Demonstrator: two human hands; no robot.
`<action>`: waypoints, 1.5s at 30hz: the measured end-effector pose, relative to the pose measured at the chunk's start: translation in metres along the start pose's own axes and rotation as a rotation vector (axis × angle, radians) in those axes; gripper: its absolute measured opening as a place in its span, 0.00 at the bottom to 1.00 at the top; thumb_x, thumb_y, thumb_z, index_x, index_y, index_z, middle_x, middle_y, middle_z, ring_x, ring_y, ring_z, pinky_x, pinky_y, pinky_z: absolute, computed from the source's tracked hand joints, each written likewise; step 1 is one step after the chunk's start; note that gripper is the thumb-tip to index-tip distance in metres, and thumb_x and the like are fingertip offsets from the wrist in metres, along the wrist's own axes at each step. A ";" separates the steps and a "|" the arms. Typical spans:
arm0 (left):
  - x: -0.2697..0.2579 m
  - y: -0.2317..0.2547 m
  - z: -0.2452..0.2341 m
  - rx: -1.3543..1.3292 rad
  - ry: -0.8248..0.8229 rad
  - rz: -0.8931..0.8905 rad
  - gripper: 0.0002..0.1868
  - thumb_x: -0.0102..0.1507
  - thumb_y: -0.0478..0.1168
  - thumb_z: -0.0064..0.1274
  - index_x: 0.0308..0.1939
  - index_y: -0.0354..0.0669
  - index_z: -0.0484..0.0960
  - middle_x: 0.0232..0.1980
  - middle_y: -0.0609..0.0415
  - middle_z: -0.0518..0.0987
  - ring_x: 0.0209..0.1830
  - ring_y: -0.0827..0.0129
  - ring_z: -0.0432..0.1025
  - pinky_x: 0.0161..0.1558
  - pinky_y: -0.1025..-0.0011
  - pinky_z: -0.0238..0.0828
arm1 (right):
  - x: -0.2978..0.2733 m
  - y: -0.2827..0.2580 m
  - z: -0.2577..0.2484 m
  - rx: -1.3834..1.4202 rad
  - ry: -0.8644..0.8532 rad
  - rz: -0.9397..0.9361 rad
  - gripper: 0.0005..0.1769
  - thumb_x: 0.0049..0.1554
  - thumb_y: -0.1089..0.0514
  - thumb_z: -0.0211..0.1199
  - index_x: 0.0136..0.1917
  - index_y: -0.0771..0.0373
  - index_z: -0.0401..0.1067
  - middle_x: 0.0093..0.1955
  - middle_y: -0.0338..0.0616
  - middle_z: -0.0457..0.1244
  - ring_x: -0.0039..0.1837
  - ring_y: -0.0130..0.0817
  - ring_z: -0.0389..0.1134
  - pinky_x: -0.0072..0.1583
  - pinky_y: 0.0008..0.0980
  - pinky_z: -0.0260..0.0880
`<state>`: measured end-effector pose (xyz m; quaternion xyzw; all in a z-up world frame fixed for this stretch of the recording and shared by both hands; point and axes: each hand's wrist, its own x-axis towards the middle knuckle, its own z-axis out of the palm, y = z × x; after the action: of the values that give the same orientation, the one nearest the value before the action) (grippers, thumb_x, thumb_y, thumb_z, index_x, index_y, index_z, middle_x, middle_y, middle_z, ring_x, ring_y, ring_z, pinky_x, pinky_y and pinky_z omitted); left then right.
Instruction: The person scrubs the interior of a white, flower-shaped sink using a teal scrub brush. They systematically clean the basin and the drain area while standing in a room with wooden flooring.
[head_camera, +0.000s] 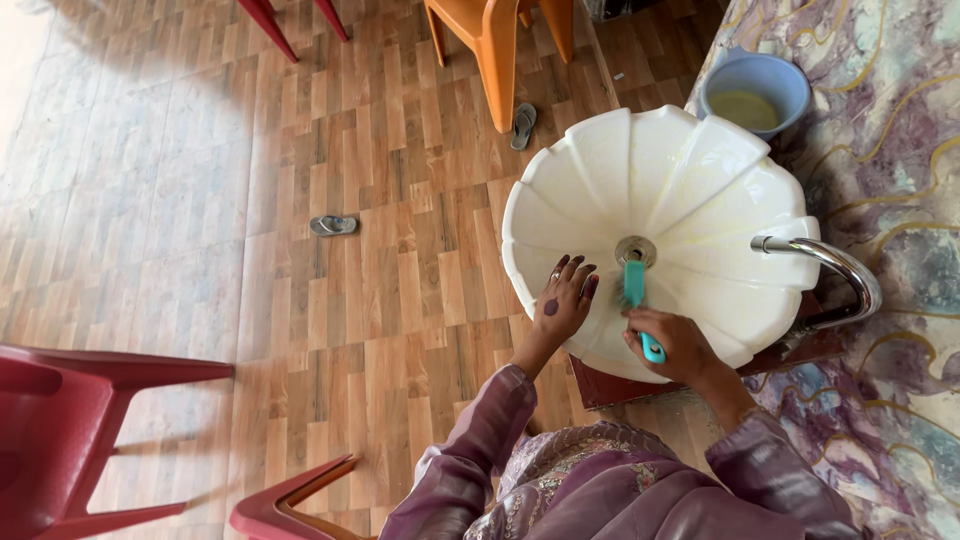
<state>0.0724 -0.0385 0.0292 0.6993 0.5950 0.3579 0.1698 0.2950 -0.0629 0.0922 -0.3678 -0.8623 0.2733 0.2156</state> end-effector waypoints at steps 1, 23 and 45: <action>0.000 0.002 -0.001 -0.003 0.011 -0.008 0.16 0.72 0.45 0.45 0.57 0.41 0.79 0.67 0.42 0.75 0.72 0.41 0.64 0.66 0.50 0.64 | 0.013 0.004 0.001 -0.055 0.056 0.006 0.08 0.55 0.57 0.64 0.41 0.65 0.75 0.54 0.54 0.71 0.58 0.49 0.74 0.53 0.43 0.75; 0.006 0.004 0.006 0.056 0.037 -0.125 0.18 0.73 0.51 0.40 0.50 0.44 0.81 0.63 0.45 0.78 0.68 0.48 0.68 0.67 0.54 0.64 | 0.019 0.004 -0.027 0.019 -0.229 -0.036 0.15 0.57 0.49 0.66 0.46 0.64 0.78 0.59 0.52 0.71 0.57 0.51 0.73 0.55 0.43 0.74; 0.001 -0.006 0.024 0.061 0.011 -0.116 0.21 0.71 0.55 0.43 0.56 0.45 0.79 0.68 0.43 0.75 0.72 0.43 0.66 0.70 0.50 0.62 | 0.040 -0.052 -0.029 0.030 -0.236 -0.287 0.16 0.52 0.50 0.63 0.45 0.65 0.75 0.42 0.56 0.70 0.40 0.58 0.70 0.42 0.52 0.69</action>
<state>0.0851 -0.0317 0.0088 0.6665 0.6460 0.3330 0.1659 0.2593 -0.0539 0.1536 -0.2032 -0.9211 0.2937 0.1551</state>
